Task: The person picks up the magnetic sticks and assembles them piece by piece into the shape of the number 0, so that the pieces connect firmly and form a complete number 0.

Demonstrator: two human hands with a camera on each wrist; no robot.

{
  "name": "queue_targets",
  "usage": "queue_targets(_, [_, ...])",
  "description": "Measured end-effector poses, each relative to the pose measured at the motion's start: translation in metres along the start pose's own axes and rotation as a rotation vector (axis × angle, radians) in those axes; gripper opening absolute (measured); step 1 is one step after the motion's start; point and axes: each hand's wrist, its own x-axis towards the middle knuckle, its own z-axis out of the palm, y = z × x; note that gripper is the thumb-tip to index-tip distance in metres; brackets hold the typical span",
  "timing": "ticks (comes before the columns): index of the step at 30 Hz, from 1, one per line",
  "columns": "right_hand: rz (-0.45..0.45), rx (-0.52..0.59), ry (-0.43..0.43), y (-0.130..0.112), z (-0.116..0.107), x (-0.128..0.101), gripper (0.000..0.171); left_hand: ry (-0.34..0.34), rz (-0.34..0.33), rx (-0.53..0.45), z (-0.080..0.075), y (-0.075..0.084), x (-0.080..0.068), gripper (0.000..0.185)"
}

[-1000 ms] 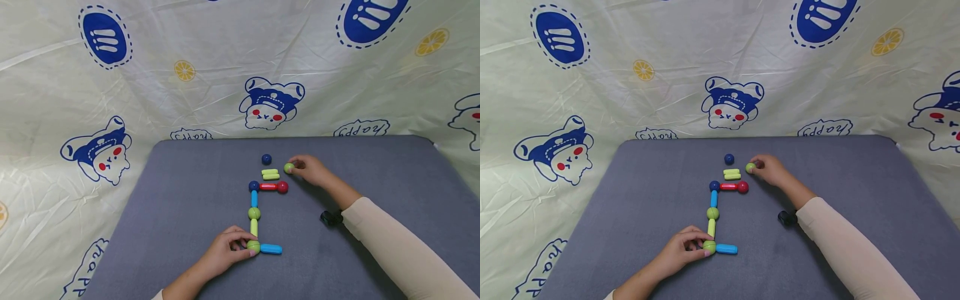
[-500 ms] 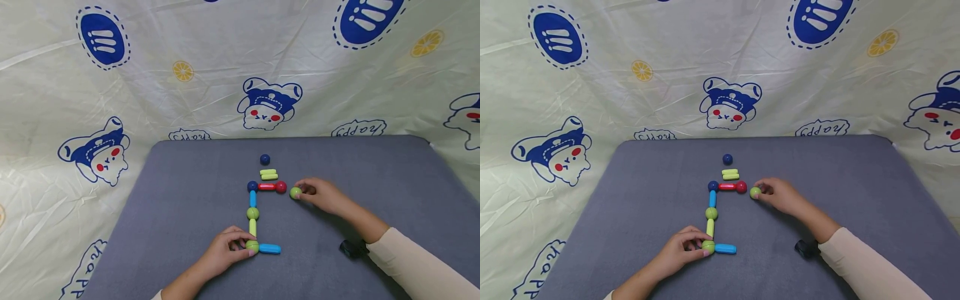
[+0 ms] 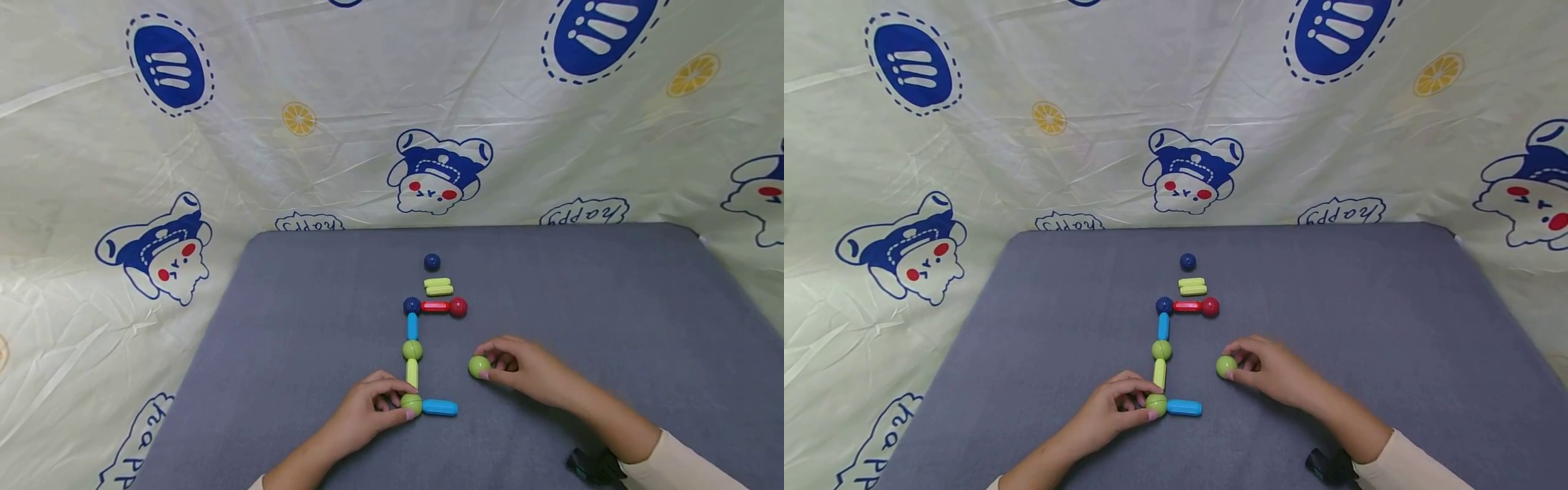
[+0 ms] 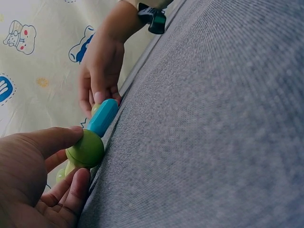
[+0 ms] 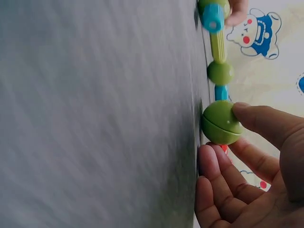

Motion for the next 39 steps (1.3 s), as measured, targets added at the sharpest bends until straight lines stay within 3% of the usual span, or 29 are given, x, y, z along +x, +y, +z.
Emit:
queue_targets(10, [-0.043,0.061,-0.087,-0.007,0.014,-0.023,0.029,0.0,-0.003,-0.003,0.0,0.0,0.0,0.028])
queue_targets(17, [-0.095,0.09,-0.097,-0.008,0.019,-0.035,0.029,0.002,0.008,-0.007,0.0,0.001,-0.001,0.029])
queue_targets(39, [-0.067,0.181,-0.144,-0.015,0.031,-0.03,0.027,0.006,-0.005,-0.005,0.0,0.001,-0.001,0.027])
